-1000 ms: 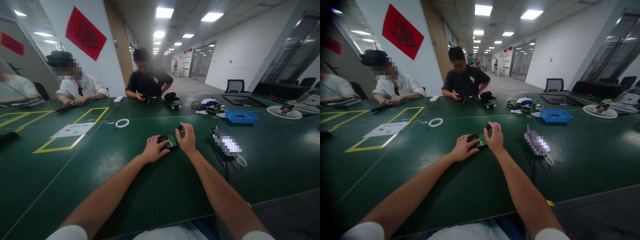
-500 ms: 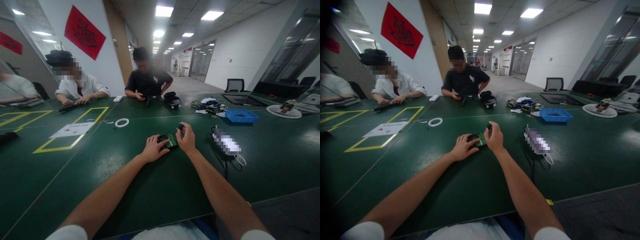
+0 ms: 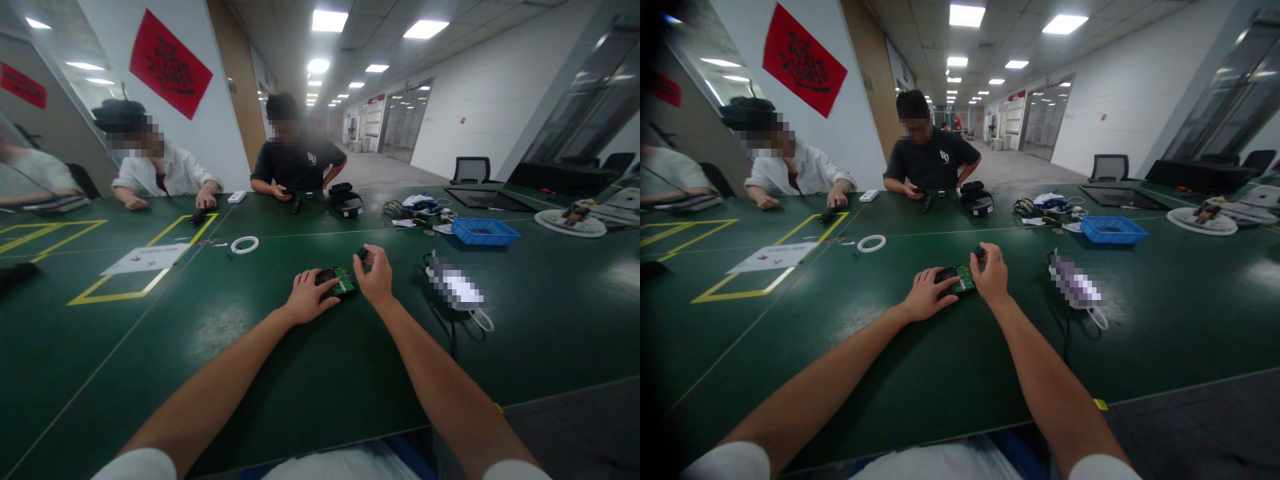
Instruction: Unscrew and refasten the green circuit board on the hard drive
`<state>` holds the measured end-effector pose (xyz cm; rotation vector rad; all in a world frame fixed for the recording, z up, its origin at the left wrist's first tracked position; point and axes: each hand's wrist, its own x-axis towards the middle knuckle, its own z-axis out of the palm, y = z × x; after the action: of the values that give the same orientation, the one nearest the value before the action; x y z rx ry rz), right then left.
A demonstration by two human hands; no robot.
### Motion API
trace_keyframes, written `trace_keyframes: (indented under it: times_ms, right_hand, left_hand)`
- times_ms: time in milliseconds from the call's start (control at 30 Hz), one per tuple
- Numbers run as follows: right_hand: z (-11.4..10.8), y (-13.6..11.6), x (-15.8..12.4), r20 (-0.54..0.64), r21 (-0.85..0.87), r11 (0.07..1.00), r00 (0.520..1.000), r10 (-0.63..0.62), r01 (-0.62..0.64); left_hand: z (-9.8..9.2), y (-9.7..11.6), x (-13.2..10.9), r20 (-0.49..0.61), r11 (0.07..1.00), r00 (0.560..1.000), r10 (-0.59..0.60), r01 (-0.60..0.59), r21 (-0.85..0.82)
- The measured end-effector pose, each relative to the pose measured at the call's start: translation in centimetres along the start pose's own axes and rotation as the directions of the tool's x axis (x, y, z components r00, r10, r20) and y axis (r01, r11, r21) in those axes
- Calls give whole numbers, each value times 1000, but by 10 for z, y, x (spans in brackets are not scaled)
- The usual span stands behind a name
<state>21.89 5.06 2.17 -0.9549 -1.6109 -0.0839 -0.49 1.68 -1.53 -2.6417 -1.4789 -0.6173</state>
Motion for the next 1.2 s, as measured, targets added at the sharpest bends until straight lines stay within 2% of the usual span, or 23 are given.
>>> trace_keyframes:
  times_ms: [200,367,700,1200]
  right_hand:
    - [-3,-6,0,33,-11,999,999,-37,38]
    - [3,-4,-1,9,33,998,999,-45,45]
    - [-5,-9,1,11,-27,999,1000,-21,22]
    - [-3,-7,1,3,2,1000,1000,-11,11]
  left_hand:
    - [-2,1,0,6,1000,1000,-8,8,-5]
    - [-2,2,0,1,1000,1000,-6,6,-8]
    - [-3,2,0,2,1000,1000,-5,5,-12]
    - [-1,1,0,4,1000,1000,-4,4,-10]
